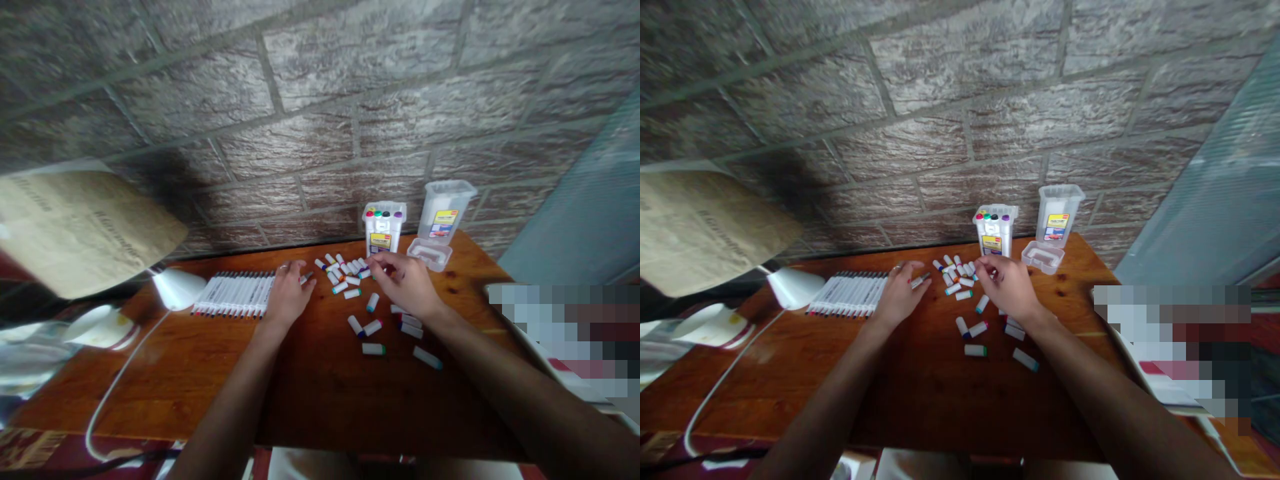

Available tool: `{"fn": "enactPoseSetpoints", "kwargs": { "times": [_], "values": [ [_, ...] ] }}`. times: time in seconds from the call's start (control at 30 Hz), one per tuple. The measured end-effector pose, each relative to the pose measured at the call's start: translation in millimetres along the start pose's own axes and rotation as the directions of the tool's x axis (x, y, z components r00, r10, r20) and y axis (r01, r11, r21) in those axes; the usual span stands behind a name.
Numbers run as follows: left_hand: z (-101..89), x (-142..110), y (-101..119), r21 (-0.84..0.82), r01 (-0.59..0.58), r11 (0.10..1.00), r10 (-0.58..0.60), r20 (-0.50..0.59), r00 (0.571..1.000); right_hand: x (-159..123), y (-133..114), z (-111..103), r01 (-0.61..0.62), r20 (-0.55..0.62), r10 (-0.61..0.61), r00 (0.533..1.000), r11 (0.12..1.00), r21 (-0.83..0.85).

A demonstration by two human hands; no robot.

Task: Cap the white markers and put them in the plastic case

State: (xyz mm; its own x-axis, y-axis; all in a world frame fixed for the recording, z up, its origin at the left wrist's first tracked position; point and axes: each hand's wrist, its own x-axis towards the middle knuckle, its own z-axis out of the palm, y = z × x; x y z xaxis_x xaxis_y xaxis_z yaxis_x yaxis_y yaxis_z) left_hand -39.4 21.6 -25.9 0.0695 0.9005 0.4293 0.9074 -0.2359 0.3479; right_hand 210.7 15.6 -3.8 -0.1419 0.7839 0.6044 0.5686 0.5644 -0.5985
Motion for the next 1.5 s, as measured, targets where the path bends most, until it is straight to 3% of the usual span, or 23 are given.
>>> {"fn": "enactPoseSetpoints", "kwargs": {
  "times": [0.17, 0.23, 0.3, 0.37, 0.43, 0.53, 0.63, 0.73, 0.97, 1.13, 1.3, 1.5],
  "values": [
    [-0.9, -0.8, -18.1, 0.155, 0.093, 0.983, -0.111, 0.11, 0.988, -2.0, -5.5, -0.7, -0.048, 0.021, 0.048, 0.999, 0.998, 0.042],
    [-2.1, 0.3, -20.4, 0.14, 0.095, 0.986, -0.118, 0.167, 0.979, -3.2, -7.3, 0.8, -0.058, 0.029, 0.057, 0.998, 0.997, 0.054],
    [-4.4, 2.7, -17.5, 0.004, 0.12, 0.993, -0.119, 0.182, 0.976, -4.9, -8.6, 4.1, -0.076, 0.039, 0.074, 0.997, 0.995, 0.067],
    [-7.2, 5.3, -9.0, -0.258, 0.171, 0.951, -0.122, 0.195, 0.973, -7.2, -9.3, 9.3, -0.119, 0.057, 0.113, 0.992, 0.986, 0.119],
    [-9.7, 6.3, 3.6, -0.554, 0.248, 0.795, -0.122, 0.256, 0.959, -9.5, -9.4, 15.9, -0.188, 0.117, 0.164, 0.98, 0.949, 0.251],
    [-10.2, 2.7, 24.9, -0.824, 0.383, 0.417, -0.075, 0.389, 0.918, -11.3, -11.2, 23.2, -0.309, 0.296, 0.17, 0.94, 0.794, 0.524],
    [-5.4, -5.0, 41.7, -0.875, 0.461, 0.148, 0.034, 0.47, 0.882, -10.6, -17.8, 22.3, -0.405, 0.422, 0.122, 0.899, 0.601, 0.689],
    [2.4, -11.3, 49.8, -0.854, 0.518, 0.034, 0.093, 0.519, 0.85, -8.7, -26.1, 16.1, -0.494, 0.512, 0.093, 0.854, 0.452, 0.743],
    [5.7, -12.9, 50.1, -0.81, 0.585, -0.047, 0.119, 0.577, 0.808, -6.6, -26.6, 12.2, -0.63, 0.618, 0.127, 0.776, 0.221, 0.745],
    [2.1, -14.8, 49.2, -0.767, 0.636, -0.085, 0.154, 0.62, 0.769, -9.3, -26.4, 14.9, -0.674, 0.662, 0.129, 0.739, 0.107, 0.731],
    [6.3, -16.7, 49.1, -0.764, 0.633, -0.121, 0.122, 0.622, 0.774, -12.6, -23.3, 19.5, -0.673, 0.655, 0.169, 0.736, 0.086, 0.734],
    [5.6, -14.7, 44.3, -0.768, 0.634, -0.085, 0.144, 0.62, 0.771, -14.3, -23.0, 21.9, -0.676, 0.67, 0.097, 0.736, 0.055, 0.735]
  ]
}}
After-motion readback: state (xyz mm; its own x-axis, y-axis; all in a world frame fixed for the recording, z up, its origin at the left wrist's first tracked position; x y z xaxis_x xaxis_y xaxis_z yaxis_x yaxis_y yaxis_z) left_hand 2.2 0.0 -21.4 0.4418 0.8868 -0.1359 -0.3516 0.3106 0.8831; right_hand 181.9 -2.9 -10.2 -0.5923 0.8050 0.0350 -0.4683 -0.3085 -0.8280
